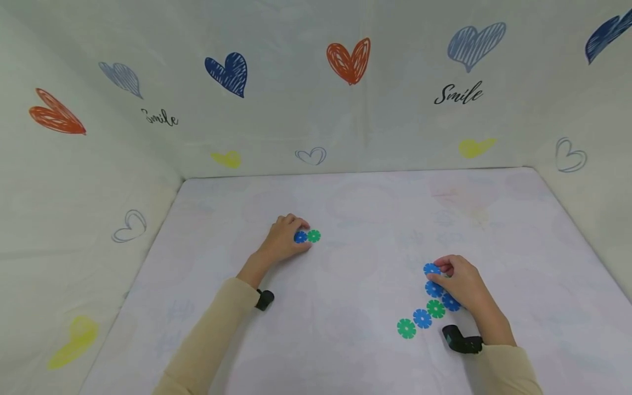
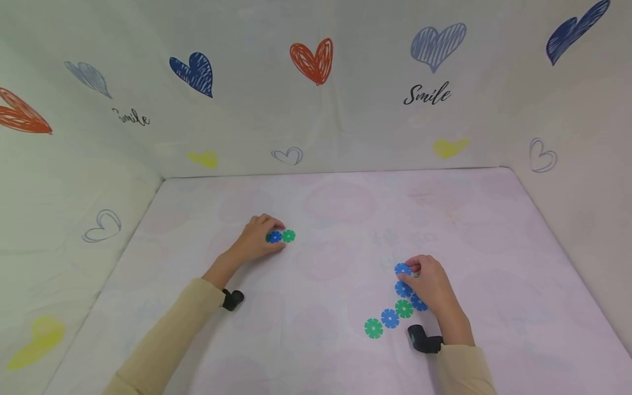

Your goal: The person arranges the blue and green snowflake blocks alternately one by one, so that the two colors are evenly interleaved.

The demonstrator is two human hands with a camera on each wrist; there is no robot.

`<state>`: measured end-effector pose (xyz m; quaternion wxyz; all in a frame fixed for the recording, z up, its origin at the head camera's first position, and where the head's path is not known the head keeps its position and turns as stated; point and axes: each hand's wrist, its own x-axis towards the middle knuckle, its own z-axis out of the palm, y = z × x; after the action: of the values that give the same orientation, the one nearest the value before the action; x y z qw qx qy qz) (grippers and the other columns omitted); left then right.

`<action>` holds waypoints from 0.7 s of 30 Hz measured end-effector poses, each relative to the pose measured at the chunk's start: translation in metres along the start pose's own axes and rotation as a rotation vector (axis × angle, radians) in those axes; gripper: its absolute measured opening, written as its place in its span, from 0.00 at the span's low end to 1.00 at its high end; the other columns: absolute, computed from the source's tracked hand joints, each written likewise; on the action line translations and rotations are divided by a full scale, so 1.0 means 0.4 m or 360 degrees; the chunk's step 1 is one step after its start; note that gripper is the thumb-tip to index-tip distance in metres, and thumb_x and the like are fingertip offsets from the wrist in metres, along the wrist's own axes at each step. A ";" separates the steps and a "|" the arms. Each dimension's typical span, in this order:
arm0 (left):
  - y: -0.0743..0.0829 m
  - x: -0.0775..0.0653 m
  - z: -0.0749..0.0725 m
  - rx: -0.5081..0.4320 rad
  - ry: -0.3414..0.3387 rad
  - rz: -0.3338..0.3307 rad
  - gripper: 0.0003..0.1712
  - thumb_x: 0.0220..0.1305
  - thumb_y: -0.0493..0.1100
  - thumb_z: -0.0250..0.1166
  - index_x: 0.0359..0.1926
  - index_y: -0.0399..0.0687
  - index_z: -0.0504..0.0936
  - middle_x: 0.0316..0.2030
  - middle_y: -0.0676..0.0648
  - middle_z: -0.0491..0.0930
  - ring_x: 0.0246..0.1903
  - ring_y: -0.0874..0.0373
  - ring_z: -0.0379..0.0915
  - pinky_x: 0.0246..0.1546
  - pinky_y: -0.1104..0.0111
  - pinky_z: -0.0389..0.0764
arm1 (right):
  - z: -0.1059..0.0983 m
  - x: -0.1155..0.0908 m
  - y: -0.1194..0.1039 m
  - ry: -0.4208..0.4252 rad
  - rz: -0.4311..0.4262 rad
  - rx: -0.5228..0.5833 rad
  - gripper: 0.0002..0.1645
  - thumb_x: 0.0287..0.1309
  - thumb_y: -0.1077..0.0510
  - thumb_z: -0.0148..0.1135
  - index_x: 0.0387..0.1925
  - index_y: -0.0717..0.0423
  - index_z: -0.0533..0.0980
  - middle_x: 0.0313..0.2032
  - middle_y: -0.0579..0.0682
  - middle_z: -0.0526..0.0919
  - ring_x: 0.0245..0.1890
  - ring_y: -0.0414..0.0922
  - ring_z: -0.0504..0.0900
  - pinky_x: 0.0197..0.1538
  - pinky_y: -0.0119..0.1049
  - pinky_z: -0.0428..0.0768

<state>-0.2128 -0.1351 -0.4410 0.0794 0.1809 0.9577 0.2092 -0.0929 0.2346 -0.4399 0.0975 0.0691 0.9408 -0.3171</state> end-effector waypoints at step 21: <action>0.011 0.020 0.023 0.0018 0.0042 0.0068 0.19 0.55 0.53 0.66 0.46 0.52 0.76 0.49 0.46 0.70 0.51 0.48 0.62 0.52 0.53 0.65 | 0.002 0.001 0.001 -0.0005 0.0032 0.0006 0.25 0.55 0.55 0.63 0.48 0.69 0.70 0.40 0.63 0.73 0.39 0.53 0.71 0.43 0.45 0.76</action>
<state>-0.2165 -0.1249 -0.4480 0.0612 0.1989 0.9558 0.2076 -0.0933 0.2344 -0.4406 0.1022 0.0782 0.9394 -0.3179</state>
